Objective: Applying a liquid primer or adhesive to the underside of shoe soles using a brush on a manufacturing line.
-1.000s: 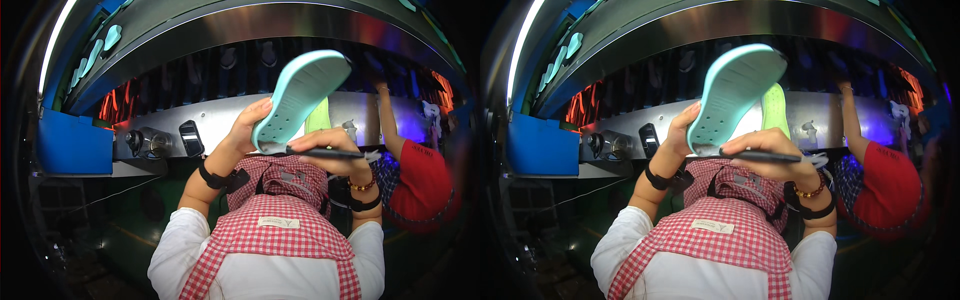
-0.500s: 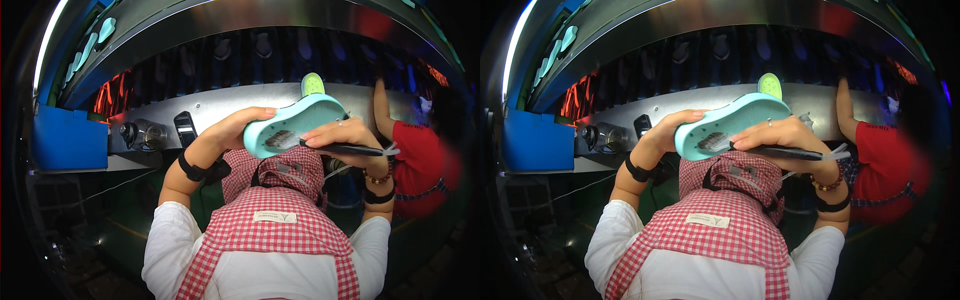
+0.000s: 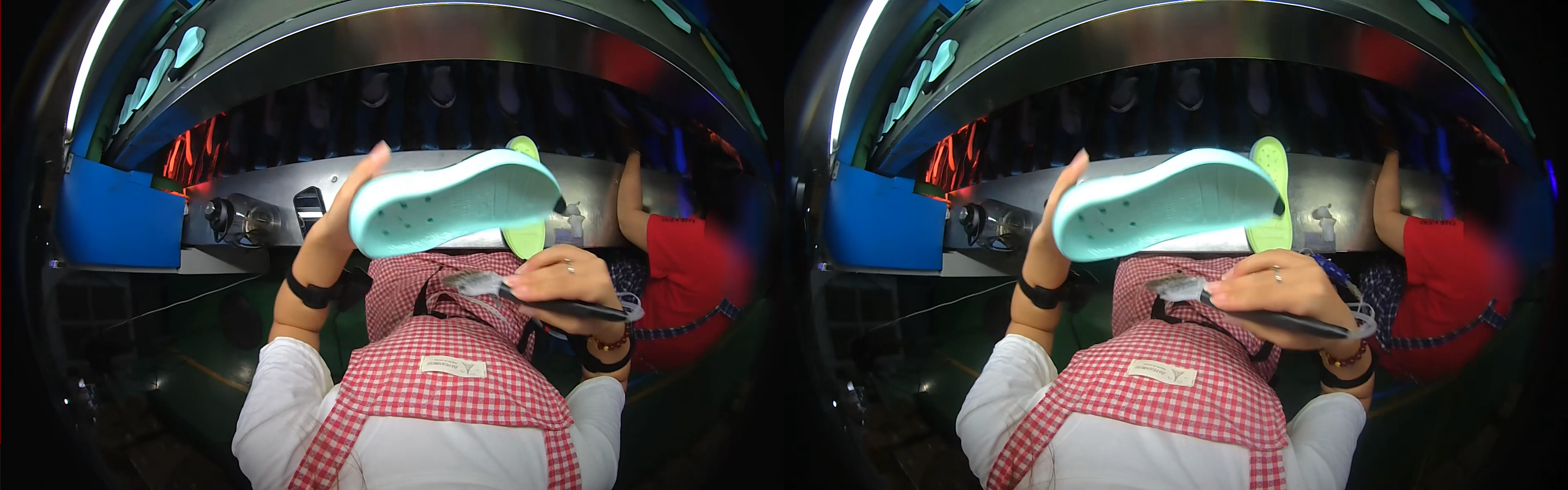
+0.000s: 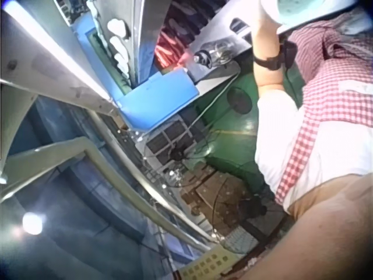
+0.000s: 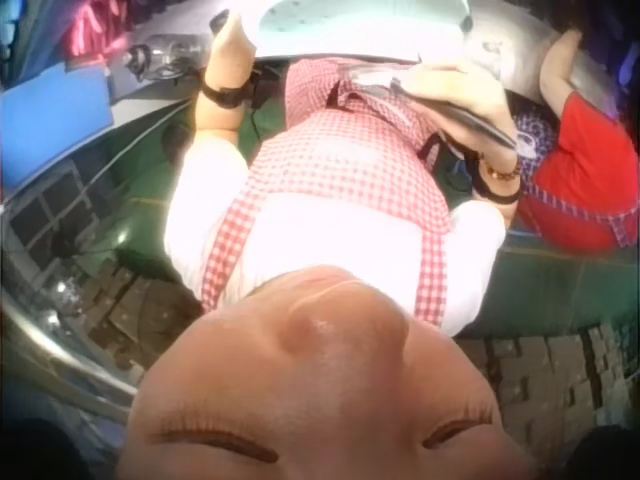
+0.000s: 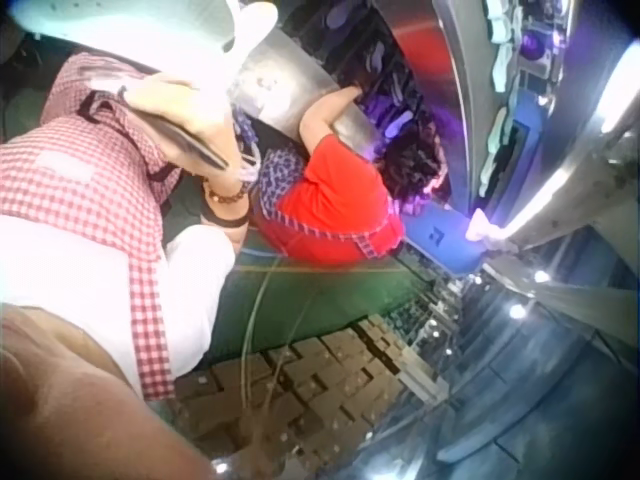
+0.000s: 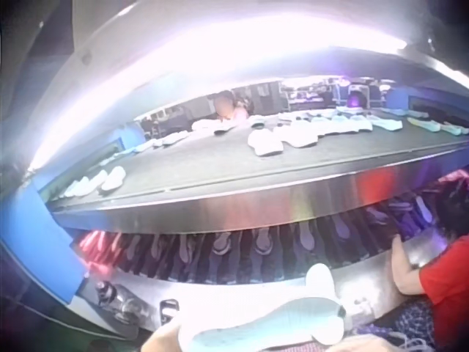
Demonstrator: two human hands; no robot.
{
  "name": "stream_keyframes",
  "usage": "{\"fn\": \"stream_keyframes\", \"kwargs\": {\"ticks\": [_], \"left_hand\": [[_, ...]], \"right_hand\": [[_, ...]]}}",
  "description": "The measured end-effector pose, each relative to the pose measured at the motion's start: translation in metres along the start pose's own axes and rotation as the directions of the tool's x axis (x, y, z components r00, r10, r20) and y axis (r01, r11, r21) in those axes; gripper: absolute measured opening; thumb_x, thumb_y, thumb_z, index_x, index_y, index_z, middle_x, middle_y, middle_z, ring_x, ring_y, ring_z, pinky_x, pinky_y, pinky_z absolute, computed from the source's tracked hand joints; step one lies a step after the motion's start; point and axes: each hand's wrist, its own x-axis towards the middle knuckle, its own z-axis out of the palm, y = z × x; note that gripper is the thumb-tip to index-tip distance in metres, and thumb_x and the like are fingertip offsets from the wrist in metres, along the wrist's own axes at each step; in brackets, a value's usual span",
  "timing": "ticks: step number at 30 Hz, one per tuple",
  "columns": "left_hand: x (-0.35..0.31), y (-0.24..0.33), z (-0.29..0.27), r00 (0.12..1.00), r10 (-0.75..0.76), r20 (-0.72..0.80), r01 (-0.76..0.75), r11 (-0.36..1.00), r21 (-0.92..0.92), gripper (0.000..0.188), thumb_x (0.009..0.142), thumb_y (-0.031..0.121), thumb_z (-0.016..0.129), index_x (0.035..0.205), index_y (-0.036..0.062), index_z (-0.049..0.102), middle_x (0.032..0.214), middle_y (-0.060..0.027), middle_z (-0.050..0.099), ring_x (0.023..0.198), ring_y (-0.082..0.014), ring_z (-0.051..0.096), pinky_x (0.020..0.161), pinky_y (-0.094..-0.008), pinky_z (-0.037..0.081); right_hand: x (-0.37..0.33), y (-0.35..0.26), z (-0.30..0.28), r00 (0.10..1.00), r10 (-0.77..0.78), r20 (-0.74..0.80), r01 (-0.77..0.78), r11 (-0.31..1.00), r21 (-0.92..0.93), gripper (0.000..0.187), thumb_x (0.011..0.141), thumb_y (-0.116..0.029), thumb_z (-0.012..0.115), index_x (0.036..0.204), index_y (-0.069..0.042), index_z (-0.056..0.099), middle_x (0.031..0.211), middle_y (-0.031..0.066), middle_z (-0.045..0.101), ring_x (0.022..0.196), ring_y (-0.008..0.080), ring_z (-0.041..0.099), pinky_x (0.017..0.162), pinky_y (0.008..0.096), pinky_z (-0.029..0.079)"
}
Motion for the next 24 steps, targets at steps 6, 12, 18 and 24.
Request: {"fn": "stream_keyframes", "kwargs": {"ticks": [6, 12, 18, 24], "left_hand": [[0.050, -0.059, -0.007, 0.992, 0.127, 0.021, -0.112, 0.933, -0.341, 0.095, 0.074, 0.077, 0.011, 0.132, 0.0049, 0.031, 0.129, -0.0221, 0.038, 0.118, -0.0396, 0.037, 0.100, -0.0516, 0.026], [0.056, -0.078, -0.013, 0.969, 0.246, 0.024, -0.225, 0.917, -0.329, 0.089, 0.076, 0.074, 0.014, 0.126, 0.0049, 0.039, 0.123, -0.0199, 0.045, 0.115, -0.0357, 0.041, 0.098, -0.0502, 0.030], [0.044, -0.059, -0.027, 0.883, 0.380, -0.277, -0.435, 0.883, -0.175, 0.086, 0.075, 0.075, 0.019, 0.117, 0.0048, 0.047, 0.111, -0.0159, 0.054, 0.106, -0.0319, 0.050, 0.092, -0.0467, 0.039], [0.052, -0.065, 0.007, 0.916, 0.387, -0.107, -0.400, 0.901, -0.169, 0.090, 0.076, 0.074, 0.013, 0.117, 0.0008, 0.045, 0.109, -0.0174, 0.053, 0.106, -0.0362, 0.048, 0.093, -0.0490, 0.037]], "right_hand": [[0.014, 0.029, 0.010, 0.927, 0.296, -0.231, -0.277, 0.954, 0.113, 0.021, 0.067, 0.000, 0.067, 0.088, 0.001, 0.065, 0.084, 0.0104, 0.064, 0.075, 0.0185, 0.060, 0.066, 0.0251, 0.047], [0.032, 0.050, 0.031, 0.930, 0.168, -0.328, -0.196, 0.979, -0.054, 0.019, 0.067, -0.002, 0.067, 0.086, -0.003, 0.064, 0.077, 0.0085, 0.062, 0.070, 0.0183, 0.060, 0.062, 0.0269, 0.046], [0.014, 0.016, 0.030, 0.995, 0.091, 0.047, -0.073, 0.951, -0.301, 0.014, 0.064, -0.007, 0.067, 0.078, -0.007, 0.064, 0.072, 0.0068, 0.063, 0.068, 0.0214, 0.060, 0.061, 0.0306, 0.047], [0.040, 0.032, 0.023, 0.952, 0.171, -0.252, -0.182, 0.983, -0.024, 0.022, 0.064, 0.000, 0.067, 0.087, -0.003, 0.065, 0.080, 0.0115, 0.064, 0.074, 0.0215, 0.061, 0.067, 0.0281, 0.048]]}}
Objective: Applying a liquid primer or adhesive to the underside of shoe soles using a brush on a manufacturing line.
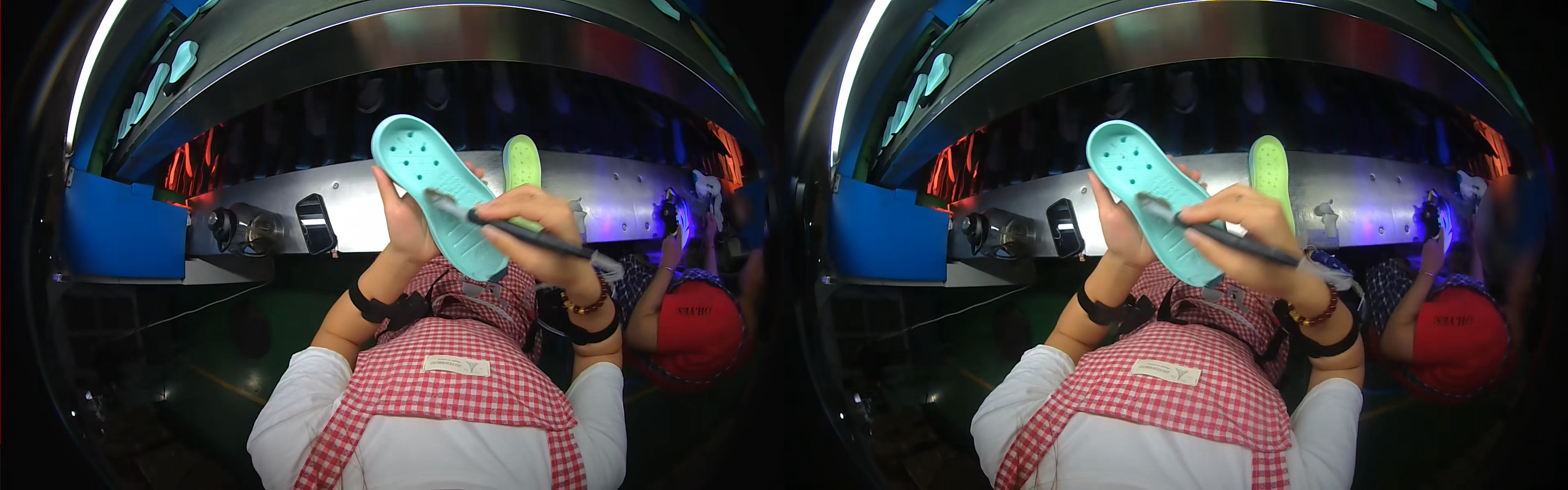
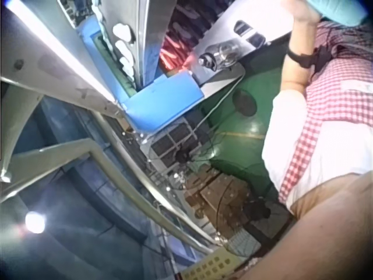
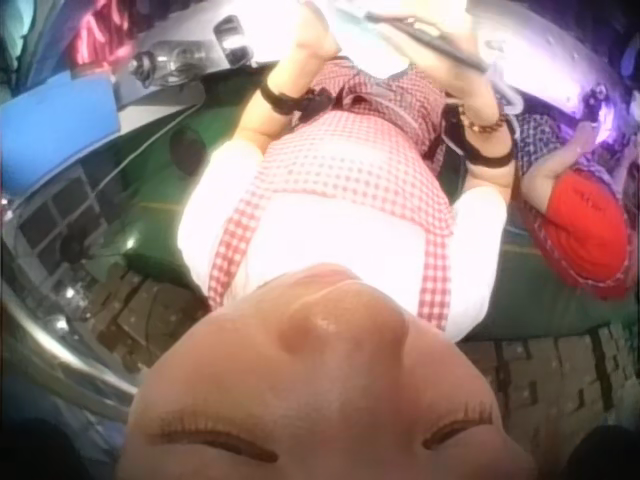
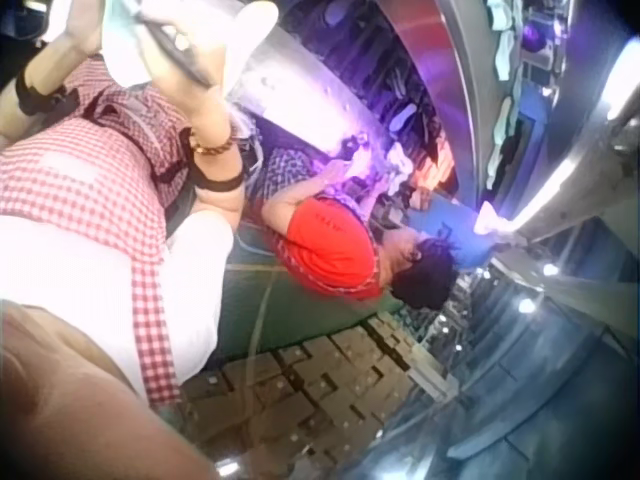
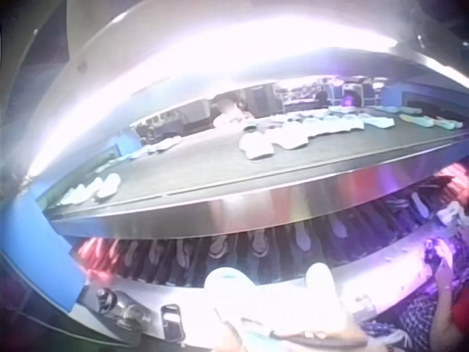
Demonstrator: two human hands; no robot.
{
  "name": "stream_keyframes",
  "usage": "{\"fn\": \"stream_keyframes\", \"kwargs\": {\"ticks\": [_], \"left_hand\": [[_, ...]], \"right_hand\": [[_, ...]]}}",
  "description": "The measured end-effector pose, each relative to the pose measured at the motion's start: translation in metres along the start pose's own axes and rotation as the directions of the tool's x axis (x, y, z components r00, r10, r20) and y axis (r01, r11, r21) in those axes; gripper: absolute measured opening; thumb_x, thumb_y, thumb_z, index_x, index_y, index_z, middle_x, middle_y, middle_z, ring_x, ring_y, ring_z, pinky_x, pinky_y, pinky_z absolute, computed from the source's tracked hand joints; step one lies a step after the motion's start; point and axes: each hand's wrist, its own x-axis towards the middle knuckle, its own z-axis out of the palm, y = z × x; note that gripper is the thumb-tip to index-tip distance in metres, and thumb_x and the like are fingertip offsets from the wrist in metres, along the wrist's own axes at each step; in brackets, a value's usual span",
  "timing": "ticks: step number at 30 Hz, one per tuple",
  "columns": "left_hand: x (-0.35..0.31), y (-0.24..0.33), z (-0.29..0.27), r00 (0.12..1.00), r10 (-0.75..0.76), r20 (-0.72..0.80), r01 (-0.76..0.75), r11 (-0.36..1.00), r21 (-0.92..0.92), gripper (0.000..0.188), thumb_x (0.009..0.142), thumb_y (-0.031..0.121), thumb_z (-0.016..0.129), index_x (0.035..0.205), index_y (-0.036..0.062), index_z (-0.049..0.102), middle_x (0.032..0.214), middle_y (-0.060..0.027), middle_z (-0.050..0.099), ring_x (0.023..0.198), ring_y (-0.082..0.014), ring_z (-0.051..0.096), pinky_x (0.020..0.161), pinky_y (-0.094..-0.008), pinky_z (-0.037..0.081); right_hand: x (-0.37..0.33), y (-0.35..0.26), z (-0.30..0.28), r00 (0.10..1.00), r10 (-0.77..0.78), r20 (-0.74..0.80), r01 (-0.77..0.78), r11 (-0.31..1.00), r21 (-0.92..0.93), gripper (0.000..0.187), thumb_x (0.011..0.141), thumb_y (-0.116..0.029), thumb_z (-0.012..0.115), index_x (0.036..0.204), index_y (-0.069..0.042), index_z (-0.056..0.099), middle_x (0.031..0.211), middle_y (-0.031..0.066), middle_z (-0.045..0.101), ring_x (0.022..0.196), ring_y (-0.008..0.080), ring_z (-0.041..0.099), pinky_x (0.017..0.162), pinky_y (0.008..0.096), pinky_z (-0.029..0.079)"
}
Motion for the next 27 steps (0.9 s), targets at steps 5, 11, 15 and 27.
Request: {"fn": "stream_keyframes", "kwargs": {"ticks": [5, 11, 15, 27], "left_hand": [[0.002, 0.018, -0.008, 0.983, 0.081, 0.165, -0.069, 0.995, -0.076, 0.088, 0.077, 0.073, 0.018, 0.120, 0.0015, 0.042, 0.114, -0.0173, 0.051, 0.106, -0.0358, 0.048, 0.093, -0.0500, 0.037], [0.008, 0.030, -0.005, 0.973, 0.096, 0.211, -0.078, 0.993, -0.093, 0.081, 0.076, 0.071, 0.031, 0.126, 0.0075, 0.039, 0.119, -0.0169, 0.048, 0.109, -0.0327, 0.048, 0.096, -0.0500, 0.036], [0.006, 0.041, 0.024, 0.988, 0.113, 0.105, -0.113, 0.994, -0.005, 0.083, 0.075, 0.071, 0.035, 0.125, 0.0048, 0.039, 0.117, -0.0165, 0.049, 0.107, -0.0324, 0.049, 0.097, -0.0494, 0.035], [-0.010, 0.020, 0.034, 0.996, 0.046, 0.072, -0.045, 0.999, -0.023, 0.058, 0.090, 0.045, 0.023, 0.131, 0.0043, 0.032, 0.127, -0.0177, 0.042, 0.113, -0.0340, 0.046, 0.097, -0.0545, 0.032]], "right_hand": [[-0.011, -0.014, -0.003, 0.953, -0.044, 0.301, -0.002, 0.988, 0.153, 0.022, 0.064, 0.000, 0.068, 0.085, -0.002, 0.065, 0.081, 0.0120, 0.064, 0.077, 0.0218, 0.061, 0.070, 0.0291, 0.049], [-0.015, -0.010, -0.009, 0.951, -0.066, 0.303, 0.008, 0.982, 0.190, 0.023, 0.068, 0.002, 0.067, 0.091, -0.002, 0.065, 0.087, 0.0118, 0.065, 0.087, 0.0212, 0.060, 0.076, 0.0299, 0.048], [-0.018, 0.012, -0.020, 0.984, 0.055, 0.168, -0.124, 0.892, 0.435, 0.020, 0.070, 0.002, 0.064, 0.090, 0.000, 0.063, 0.091, 0.0126, 0.064, 0.096, 0.0237, 0.058, 0.083, 0.0342, 0.047], [-0.014, -0.013, 0.000, 0.937, 0.335, 0.094, -0.333, 0.782, 0.527, 0.019, 0.075, 0.001, 0.062, 0.094, 0.003, 0.061, 0.092, 0.0120, 0.064, 0.081, 0.0137, 0.061, 0.073, 0.0233, 0.048]]}}
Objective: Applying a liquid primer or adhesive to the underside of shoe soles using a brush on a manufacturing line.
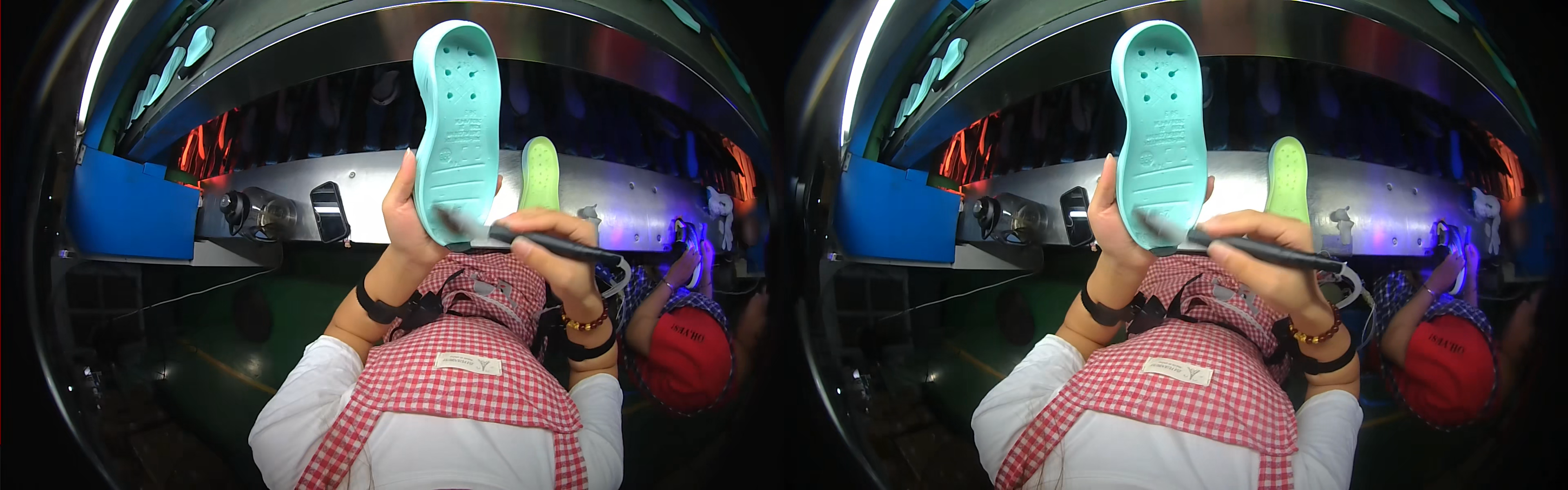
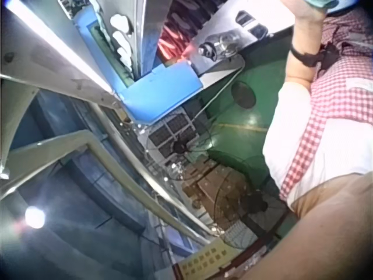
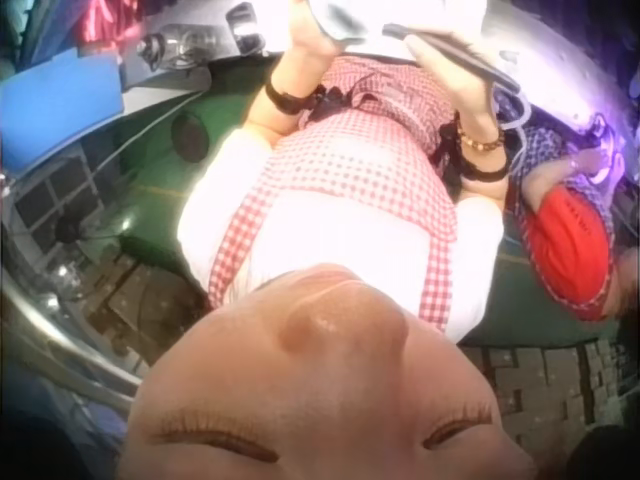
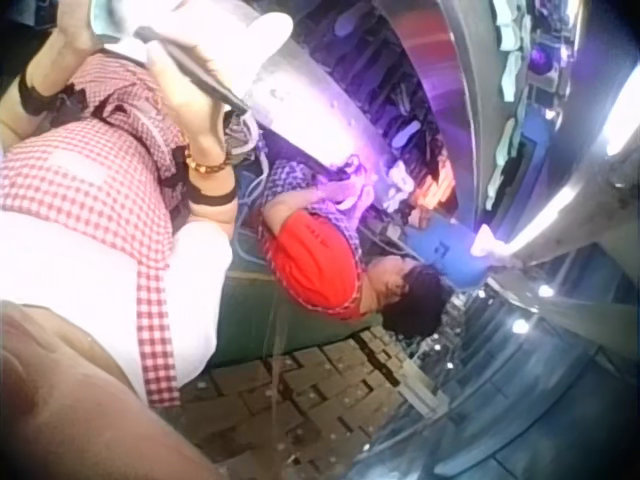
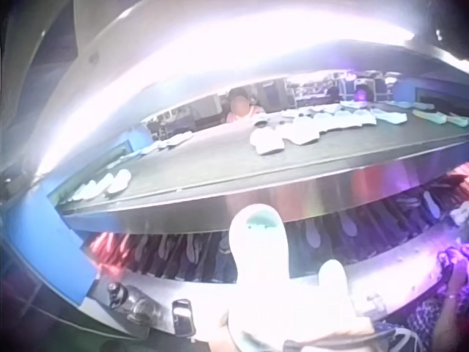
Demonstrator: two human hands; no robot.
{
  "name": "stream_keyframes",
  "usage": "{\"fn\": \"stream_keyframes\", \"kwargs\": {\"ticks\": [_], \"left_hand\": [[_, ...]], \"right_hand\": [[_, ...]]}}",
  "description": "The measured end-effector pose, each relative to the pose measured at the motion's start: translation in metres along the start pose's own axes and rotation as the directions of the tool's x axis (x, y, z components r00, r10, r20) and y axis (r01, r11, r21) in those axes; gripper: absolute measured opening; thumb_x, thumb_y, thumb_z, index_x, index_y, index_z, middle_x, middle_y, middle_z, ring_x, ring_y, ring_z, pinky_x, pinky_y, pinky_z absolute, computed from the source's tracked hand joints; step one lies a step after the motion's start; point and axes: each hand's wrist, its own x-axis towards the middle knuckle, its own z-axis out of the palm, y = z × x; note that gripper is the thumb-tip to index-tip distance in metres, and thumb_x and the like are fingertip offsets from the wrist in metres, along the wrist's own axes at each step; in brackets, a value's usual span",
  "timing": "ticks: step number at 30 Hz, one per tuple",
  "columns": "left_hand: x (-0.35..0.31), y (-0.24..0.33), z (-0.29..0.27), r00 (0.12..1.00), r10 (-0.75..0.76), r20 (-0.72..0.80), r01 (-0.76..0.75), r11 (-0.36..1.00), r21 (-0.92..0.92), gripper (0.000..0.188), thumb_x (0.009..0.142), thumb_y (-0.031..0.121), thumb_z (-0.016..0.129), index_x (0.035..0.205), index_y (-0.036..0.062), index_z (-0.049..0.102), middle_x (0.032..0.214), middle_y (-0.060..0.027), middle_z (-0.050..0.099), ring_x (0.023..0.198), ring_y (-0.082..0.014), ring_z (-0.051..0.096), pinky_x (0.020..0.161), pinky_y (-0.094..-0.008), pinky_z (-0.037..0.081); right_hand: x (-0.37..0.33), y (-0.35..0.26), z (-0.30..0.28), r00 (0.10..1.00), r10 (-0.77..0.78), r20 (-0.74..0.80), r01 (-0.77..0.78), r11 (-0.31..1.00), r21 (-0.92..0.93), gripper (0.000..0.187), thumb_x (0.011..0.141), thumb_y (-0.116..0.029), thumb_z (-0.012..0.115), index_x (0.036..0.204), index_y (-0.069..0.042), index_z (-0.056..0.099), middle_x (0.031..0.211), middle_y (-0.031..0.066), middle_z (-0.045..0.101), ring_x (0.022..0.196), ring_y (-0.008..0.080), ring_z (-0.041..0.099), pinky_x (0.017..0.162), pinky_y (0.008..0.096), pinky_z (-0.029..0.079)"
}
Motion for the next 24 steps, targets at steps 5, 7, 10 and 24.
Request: {"fn": "stream_keyframes", "kwargs": {"ticks": [5, 7, 10, 24], "left_hand": [[0.007, 0.004, -0.002, 1.000, 0.010, 0.000, -0.010, 0.998, -0.063, 0.058, 0.089, 0.044, 0.028, 0.130, 0.0034, 0.035, 0.127, -0.0185, 0.042, 0.111, -0.0370, 0.046, 0.095, -0.0548, 0.033], [0.005, 0.007, 0.000, 1.000, -0.008, 0.002, 0.008, 0.996, -0.091, 0.058, 0.089, 0.044, 0.030, 0.128, 0.0023, 0.036, 0.125, -0.0194, 0.044, 0.109, -0.0370, 0.048, 0.094, -0.0539, 0.035], [0.007, 0.014, -0.002, 1.000, 0.011, 0.001, -0.011, 0.998, 0.068, 0.059, 0.088, 0.045, 0.032, 0.128, 0.0015, 0.037, 0.123, -0.0203, 0.045, 0.107, -0.0369, 0.050, 0.092, -0.0519, 0.038], [0.015, 0.037, -0.003, 0.878, -0.471, 0.081, 0.475, 0.879, -0.034, 0.038, 0.090, 0.028, 0.042, 0.111, -0.0028, 0.051, 0.102, -0.0179, 0.059, 0.091, -0.0244, 0.061, 0.079, -0.0351, 0.051]], "right_hand": [[0.017, -0.007, 0.002, 0.913, -0.308, 0.269, 0.372, 0.899, -0.233, 0.021, 0.070, 0.003, 0.065, 0.091, 0.002, 0.063, 0.090, 0.0144, 0.064, 0.084, 0.0205, 0.062, 0.075, 0.0280, 0.049], [0.018, -0.021, -0.001, 0.976, -0.114, 0.186, 0.145, 0.976, -0.164, 0.022, 0.069, 0.003, 0.065, 0.091, 0.001, 0.063, 0.090, 0.0140, 0.065, 0.084, 0.0208, 0.062, 0.075, 0.0284, 0.049], [0.028, -0.014, -0.010, 0.963, -0.245, 0.111, 0.267, 0.924, -0.274, 0.021, 0.070, 0.003, 0.065, 0.091, 0.001, 0.064, 0.089, 0.0133, 0.065, 0.083, 0.0199, 0.063, 0.075, 0.0281, 0.049], [0.027, -0.027, -0.015, 0.848, -0.283, 0.449, 0.469, 0.794, -0.386, 0.021, 0.067, -0.001, 0.068, 0.088, -0.004, 0.065, 0.089, 0.0118, 0.065, 0.083, 0.0249, 0.064, 0.073, 0.0315, 0.050]]}}
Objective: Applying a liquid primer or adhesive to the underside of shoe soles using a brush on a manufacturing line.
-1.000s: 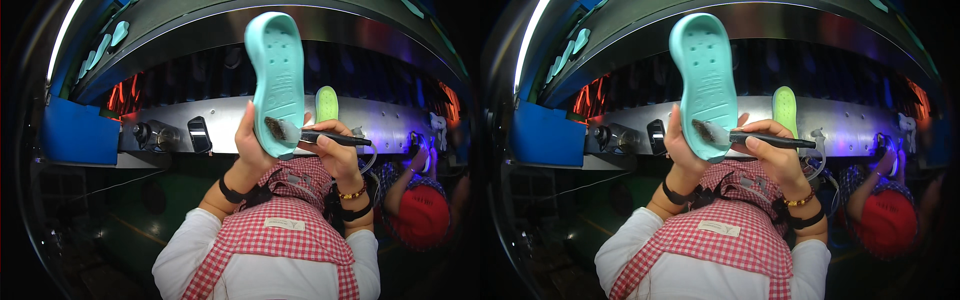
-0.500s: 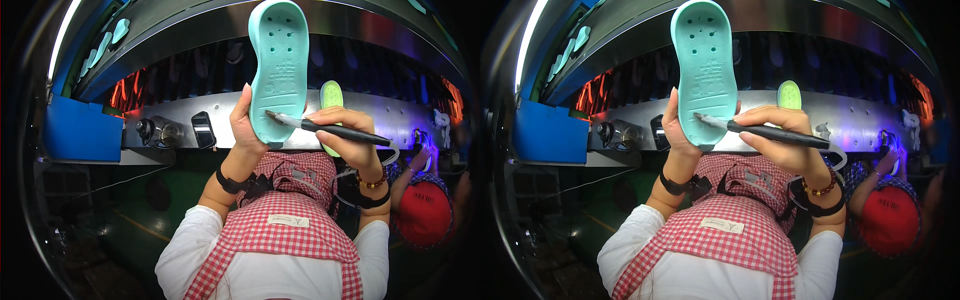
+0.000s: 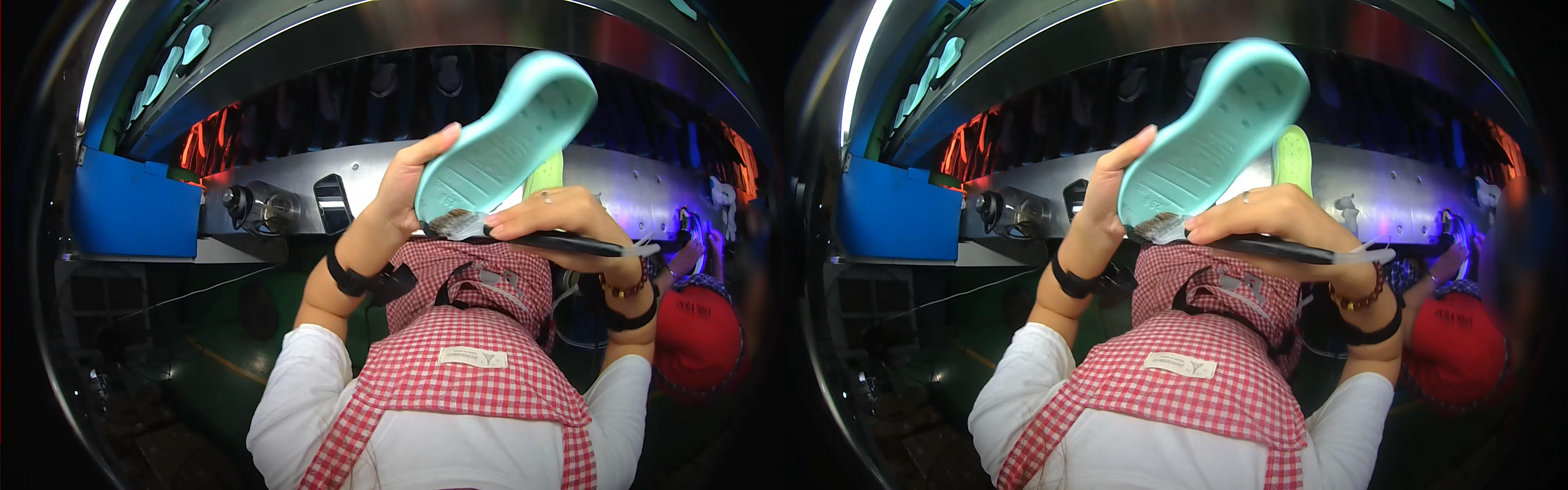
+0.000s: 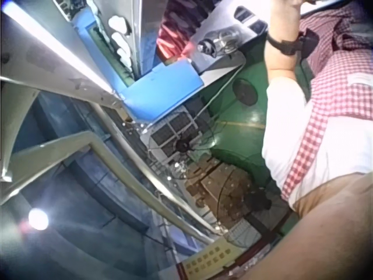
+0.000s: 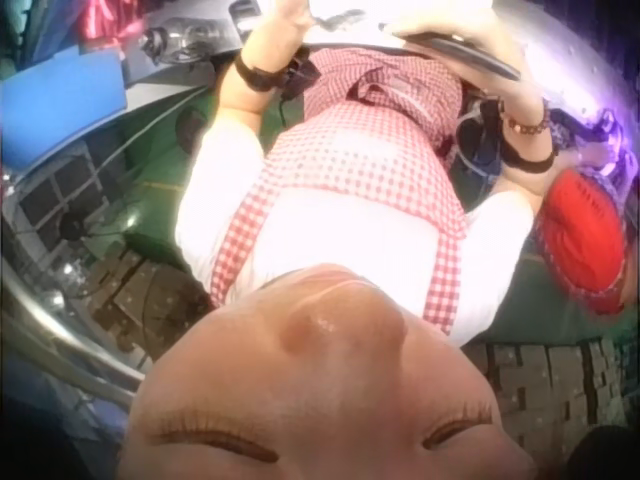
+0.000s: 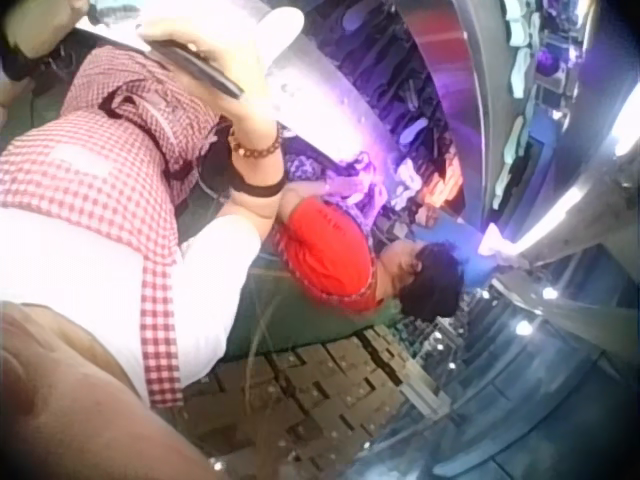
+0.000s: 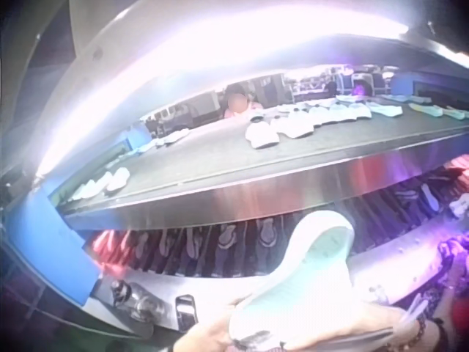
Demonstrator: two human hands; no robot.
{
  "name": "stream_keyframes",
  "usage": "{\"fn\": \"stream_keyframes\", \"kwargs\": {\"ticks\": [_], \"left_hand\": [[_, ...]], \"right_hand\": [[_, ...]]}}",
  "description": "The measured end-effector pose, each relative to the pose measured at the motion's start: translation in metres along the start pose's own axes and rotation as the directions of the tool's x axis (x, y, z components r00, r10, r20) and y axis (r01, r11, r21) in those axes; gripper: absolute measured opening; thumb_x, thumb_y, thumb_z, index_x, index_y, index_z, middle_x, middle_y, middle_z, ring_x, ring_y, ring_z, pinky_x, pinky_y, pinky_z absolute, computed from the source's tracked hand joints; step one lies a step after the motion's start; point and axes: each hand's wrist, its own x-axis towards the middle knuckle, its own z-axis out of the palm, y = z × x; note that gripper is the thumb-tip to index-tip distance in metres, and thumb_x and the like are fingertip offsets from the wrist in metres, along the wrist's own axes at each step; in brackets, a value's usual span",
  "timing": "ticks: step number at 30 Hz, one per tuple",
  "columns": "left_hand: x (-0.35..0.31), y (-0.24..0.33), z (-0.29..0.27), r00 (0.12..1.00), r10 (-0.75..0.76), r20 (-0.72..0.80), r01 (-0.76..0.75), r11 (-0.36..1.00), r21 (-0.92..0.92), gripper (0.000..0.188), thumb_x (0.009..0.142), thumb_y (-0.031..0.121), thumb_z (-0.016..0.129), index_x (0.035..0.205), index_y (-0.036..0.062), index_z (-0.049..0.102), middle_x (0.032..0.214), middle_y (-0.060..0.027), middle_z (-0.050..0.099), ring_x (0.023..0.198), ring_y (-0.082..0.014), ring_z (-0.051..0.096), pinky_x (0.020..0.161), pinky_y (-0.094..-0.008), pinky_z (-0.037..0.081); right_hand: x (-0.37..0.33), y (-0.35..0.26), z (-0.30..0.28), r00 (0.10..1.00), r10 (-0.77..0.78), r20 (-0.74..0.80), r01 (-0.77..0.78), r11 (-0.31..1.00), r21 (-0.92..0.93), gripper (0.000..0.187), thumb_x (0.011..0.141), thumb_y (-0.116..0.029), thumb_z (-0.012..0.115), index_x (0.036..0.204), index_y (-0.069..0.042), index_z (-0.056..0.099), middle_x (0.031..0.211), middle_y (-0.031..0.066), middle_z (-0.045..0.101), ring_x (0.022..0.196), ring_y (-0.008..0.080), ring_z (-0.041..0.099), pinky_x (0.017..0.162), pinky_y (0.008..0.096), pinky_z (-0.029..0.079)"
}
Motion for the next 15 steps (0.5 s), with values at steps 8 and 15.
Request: {"fn": "stream_keyframes", "kwargs": {"ticks": [8, 15], "left_hand": [[-0.005, -0.007, 0.006, 0.948, -0.126, -0.291, 0.188, 0.962, 0.197, 0.031, 0.088, 0.022, 0.048, 0.104, -0.0043, 0.054, 0.095, -0.0152, 0.060, 0.081, -0.0192, 0.062, 0.072, -0.0304, 0.052], [-0.018, -0.003, -0.011, 0.929, -0.174, -0.328, 0.269, 0.924, 0.272, 0.039, 0.088, 0.019, 0.048, 0.117, -0.0060, 0.047, 0.108, -0.0165, 0.057, 0.092, -0.0205, 0.061, 0.081, -0.0306, 0.050]], "right_hand": [[-0.008, 0.005, -0.015, 0.963, 0.023, 0.268, 0.003, 0.995, -0.095, 0.020, 0.072, -0.007, 0.060, 0.091, -0.007, 0.064, 0.095, 0.0084, 0.065, 0.084, 0.0243, 0.063, 0.071, 0.0301, 0.050], [0.007, -0.008, -0.022, 0.903, 0.012, 0.429, 0.078, 0.978, -0.194, 0.024, 0.068, -0.005, 0.058, 0.092, -0.008, 0.063, 0.094, 0.0084, 0.064, 0.084, 0.0259, 0.062, 0.071, 0.0338, 0.049]]}}
